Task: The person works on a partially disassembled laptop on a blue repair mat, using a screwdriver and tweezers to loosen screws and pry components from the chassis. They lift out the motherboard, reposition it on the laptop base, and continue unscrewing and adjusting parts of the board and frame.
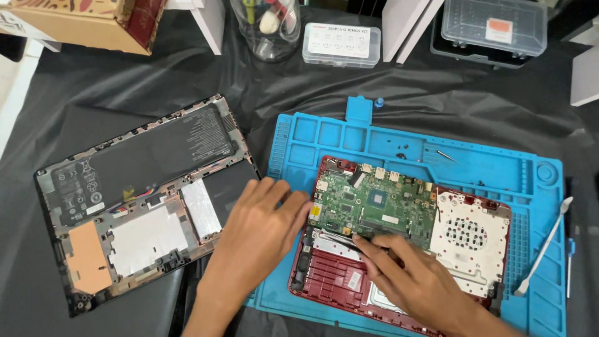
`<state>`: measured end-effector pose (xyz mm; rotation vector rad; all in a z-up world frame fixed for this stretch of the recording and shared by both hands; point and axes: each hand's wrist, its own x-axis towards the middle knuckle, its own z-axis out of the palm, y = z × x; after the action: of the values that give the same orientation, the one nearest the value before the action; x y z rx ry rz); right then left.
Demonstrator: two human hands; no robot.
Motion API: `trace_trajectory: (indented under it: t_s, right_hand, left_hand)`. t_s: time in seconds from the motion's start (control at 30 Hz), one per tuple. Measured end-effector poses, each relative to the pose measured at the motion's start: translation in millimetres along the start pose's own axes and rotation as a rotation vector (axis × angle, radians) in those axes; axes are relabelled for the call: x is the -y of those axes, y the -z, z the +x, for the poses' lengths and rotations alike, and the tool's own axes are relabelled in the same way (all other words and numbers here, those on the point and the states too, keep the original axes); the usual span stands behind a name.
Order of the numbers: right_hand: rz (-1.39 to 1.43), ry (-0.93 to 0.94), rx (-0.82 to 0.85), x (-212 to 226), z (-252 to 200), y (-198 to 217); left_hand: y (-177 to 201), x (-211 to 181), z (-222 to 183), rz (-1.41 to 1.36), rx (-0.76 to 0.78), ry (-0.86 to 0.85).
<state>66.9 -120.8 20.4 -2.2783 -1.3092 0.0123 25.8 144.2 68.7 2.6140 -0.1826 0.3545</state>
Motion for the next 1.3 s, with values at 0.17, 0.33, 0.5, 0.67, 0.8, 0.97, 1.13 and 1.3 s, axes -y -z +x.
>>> trace_trajectory:
  t_s: [0.17,0.33,0.5,0.67,0.8,0.97,1.13,1.3]
  right_hand:
    - [0.046,0.05,0.001,-1,0,2]
    - [0.057,0.068,0.017,-3,0,0]
    - [0.097,0.036,0.054,-3,-2,-4]
    - [0.075,0.066,0.014,-2,2,-1]
    - [0.093,0.051,0.039,-4,1,-3]
    - [0.121,0.01,0.059,-3,3,-3]
    - [0.138,-0.008,0.048,-4,3,-4]
    - [0.132,-0.03,0.05,-3,1,-7]
  left_hand:
    - [0,1,0,-0.141,0.046,0.023]
    - [2,1,2,-0.192,0.084,0.036]
    - [-2,6,1,-0.185,0.1,0.059]
    - [-3,6,1,-0.16,0.108,0.045]
    - [-5,7,-1,-0.123,0.125,0.027]
    - [-7,5,-1,-0.103,0.146,0.012]
    - [-10,2,-1,-0.101,0.167,-0.022]
    - [-9,-1,0,-0.095,0.235,-0.015]
